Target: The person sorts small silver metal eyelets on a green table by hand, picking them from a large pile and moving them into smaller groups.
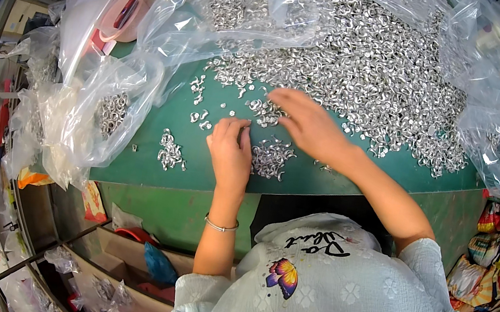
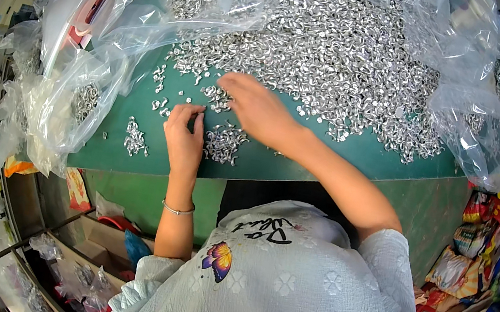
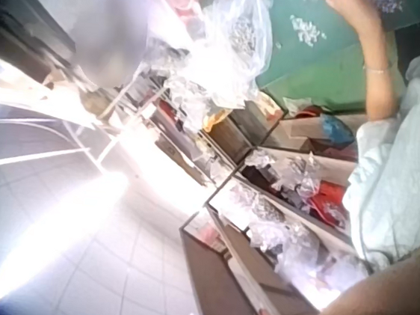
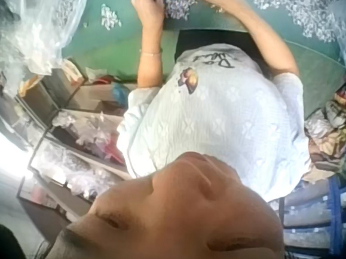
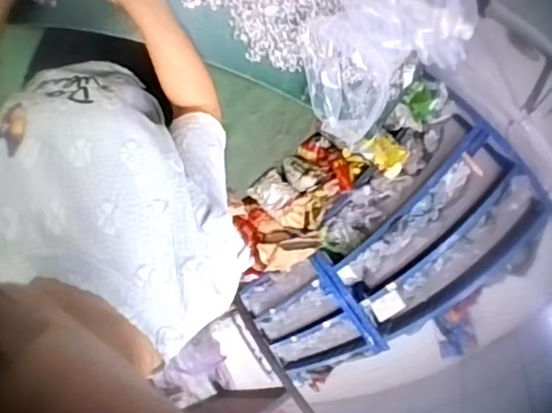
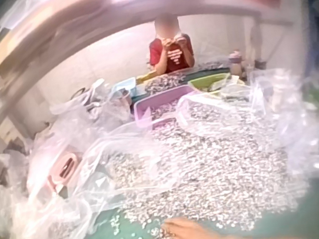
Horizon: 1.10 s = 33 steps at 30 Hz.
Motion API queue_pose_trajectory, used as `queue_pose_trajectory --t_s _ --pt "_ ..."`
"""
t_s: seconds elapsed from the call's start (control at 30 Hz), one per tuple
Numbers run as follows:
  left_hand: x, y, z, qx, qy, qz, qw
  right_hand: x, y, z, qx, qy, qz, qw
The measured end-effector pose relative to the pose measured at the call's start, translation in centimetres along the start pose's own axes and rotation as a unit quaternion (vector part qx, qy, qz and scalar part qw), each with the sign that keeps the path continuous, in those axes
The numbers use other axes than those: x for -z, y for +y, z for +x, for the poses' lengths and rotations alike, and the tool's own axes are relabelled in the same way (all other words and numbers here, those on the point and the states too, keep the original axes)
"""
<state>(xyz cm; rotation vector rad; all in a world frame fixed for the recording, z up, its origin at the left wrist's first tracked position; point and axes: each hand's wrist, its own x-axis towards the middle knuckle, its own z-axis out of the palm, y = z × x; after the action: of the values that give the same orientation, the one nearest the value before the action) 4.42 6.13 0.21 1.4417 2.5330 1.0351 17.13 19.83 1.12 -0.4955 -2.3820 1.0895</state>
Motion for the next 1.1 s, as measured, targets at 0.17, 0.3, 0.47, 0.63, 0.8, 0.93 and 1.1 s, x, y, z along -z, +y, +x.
queue_pose_trajectory --t_s 0.17,0.3,0.47,0.63,0.8,0.93,1.1 --pt "0.2 -0.6 -0.6 0.0 0.019 -0.024 1.0 2.9 0.1 -0.8 0.047 -0.072 -0.09 0.992" --pt "-0.3 -0.6 -0.2 -0.008 0.03 -0.044 0.999 1.9 1.2 -0.7 0.093 -0.038 -0.166 0.981" --pt "0.2 -0.5 -0.2 -0.007 0.061 0.021 0.998 3.0 1.8 -0.1 0.025 0.003 -0.132 0.991" --pt "-1.0 2.4 0.6 -0.081 -0.004 -0.054 0.995 0.7 1.4 0.5 0.059 0.004 -0.205 0.977" --pt "-1.0 1.0 1.8 -0.067 0.005 0.026 0.997 3.1 1.0 -0.3 0.002 -0.042 -0.182 0.982" --pt "-0.7 0.9 2.0 -0.055 0.026 0.006 0.998 4.0 0.5 -1.3 0.016 -0.011 -0.17 0.985" --pt "-0.6 2.5 1.4 -0.101 -0.036 -0.044 0.993 3.2 0.5 -2.0 0.03 -0.055 -0.223 0.973"
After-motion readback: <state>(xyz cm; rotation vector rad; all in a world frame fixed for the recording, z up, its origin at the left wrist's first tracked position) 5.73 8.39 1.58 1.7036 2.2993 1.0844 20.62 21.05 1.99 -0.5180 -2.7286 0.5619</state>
